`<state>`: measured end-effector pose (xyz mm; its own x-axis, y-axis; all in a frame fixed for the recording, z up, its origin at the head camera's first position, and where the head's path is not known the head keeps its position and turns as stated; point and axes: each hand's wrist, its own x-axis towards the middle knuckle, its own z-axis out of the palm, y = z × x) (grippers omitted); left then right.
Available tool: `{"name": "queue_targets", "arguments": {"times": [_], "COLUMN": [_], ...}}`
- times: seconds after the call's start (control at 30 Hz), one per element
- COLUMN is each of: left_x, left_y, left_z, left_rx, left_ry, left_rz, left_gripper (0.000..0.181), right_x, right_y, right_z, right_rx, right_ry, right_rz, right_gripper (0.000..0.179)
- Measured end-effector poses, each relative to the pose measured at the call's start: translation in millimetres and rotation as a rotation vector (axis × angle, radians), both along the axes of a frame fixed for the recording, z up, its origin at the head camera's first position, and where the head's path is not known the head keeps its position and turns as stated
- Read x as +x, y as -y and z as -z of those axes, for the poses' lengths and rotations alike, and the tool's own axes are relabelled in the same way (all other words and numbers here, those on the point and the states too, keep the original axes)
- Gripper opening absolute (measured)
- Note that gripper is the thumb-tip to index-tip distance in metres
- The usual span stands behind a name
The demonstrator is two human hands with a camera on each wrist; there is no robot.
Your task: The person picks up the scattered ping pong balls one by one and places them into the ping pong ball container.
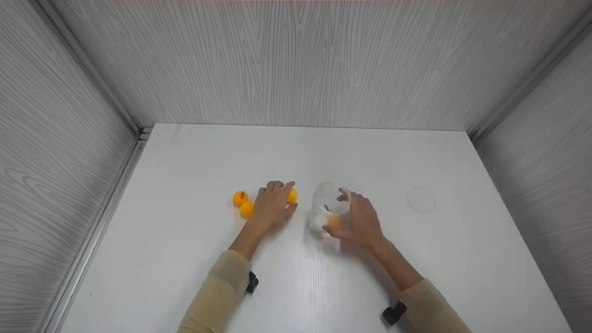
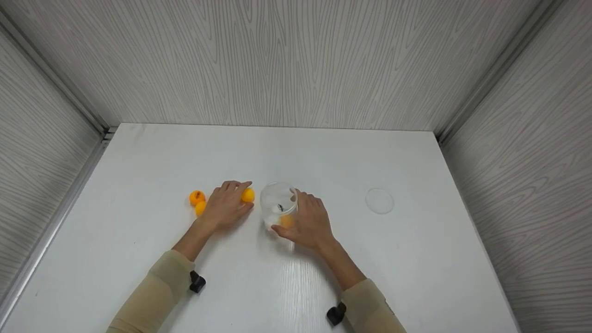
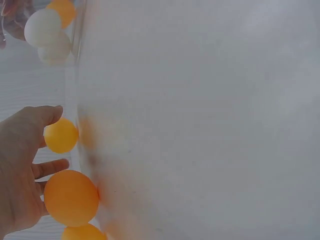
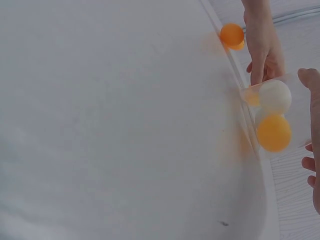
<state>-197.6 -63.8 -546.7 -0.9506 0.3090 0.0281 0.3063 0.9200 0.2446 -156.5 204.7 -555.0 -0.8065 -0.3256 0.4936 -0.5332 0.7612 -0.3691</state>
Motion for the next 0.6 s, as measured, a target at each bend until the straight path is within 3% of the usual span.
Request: {"name": "queue_targets", "arguments": {"times": [0.27,0.6], "left_x": [0.5,0.0], "left_y": [-4.7,-6.1], "left_z": [1.6,2.8], "left_rx": [0.006,0.005], "left_ry": [0.060,0.033], "left_rz": [-0.016,-0.006], "left_gripper": [0.065,0.061], "right_x": [-0.4,-0.6], "right_y": [-0.6,-1.3], "right_z": [-1.1,-0.7], "right_rx": [-0.003,-0.001], "right_ry": [0.022,-0.009], "right_rz": [-0.007,-0.020], "right_gripper": [0.098,0.100]}}
